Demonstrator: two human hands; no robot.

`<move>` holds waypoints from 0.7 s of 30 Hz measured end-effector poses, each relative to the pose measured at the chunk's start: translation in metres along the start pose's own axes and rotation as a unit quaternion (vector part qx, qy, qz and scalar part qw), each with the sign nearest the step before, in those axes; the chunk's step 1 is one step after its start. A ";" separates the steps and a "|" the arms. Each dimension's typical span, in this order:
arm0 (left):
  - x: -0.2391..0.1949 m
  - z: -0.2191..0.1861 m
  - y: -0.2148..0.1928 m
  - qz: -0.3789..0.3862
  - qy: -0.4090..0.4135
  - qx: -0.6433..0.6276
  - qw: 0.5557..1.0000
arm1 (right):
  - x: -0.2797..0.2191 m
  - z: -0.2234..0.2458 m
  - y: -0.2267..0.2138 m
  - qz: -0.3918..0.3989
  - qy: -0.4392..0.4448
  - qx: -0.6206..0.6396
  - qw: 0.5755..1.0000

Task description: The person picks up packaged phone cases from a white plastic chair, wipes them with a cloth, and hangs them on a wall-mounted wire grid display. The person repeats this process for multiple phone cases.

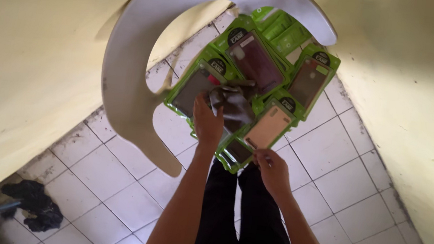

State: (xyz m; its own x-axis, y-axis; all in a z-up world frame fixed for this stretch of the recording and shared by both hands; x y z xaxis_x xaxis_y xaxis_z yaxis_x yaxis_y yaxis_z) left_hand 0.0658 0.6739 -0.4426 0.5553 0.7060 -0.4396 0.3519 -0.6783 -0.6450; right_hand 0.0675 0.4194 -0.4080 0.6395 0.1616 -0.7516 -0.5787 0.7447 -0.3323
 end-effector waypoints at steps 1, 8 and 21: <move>0.002 -0.004 -0.002 -0.005 -0.002 0.000 1.000 | -0.001 -0.001 0.000 0.002 0.002 0.019 1.000; -0.014 -0.017 -0.012 -0.079 0.046 -0.091 0.992 | 0.003 -0.019 0.007 0.021 0.046 0.039 0.998; -0.164 -0.127 -0.025 0.176 0.373 -0.084 0.907 | -0.020 0.054 -0.025 0.139 0.078 0.650 0.743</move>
State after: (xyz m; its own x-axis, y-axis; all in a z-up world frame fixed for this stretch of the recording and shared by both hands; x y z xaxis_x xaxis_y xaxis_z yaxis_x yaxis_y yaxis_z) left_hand 0.0617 0.5493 -0.2755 0.9887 0.1490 -0.0140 0.1298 -0.9005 -0.4150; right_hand 0.0972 0.4324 -0.3539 0.4610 0.4250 -0.7790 0.3663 0.7085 0.6033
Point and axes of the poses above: each hand's wrist, its own x-axis towards the middle knuckle, its own y-axis out of the palm, z = x × y, the point moved 6 cm from there along x, towards the middle knuckle, and after that the axes turned 1 degree about x, right-handed, at the moved point
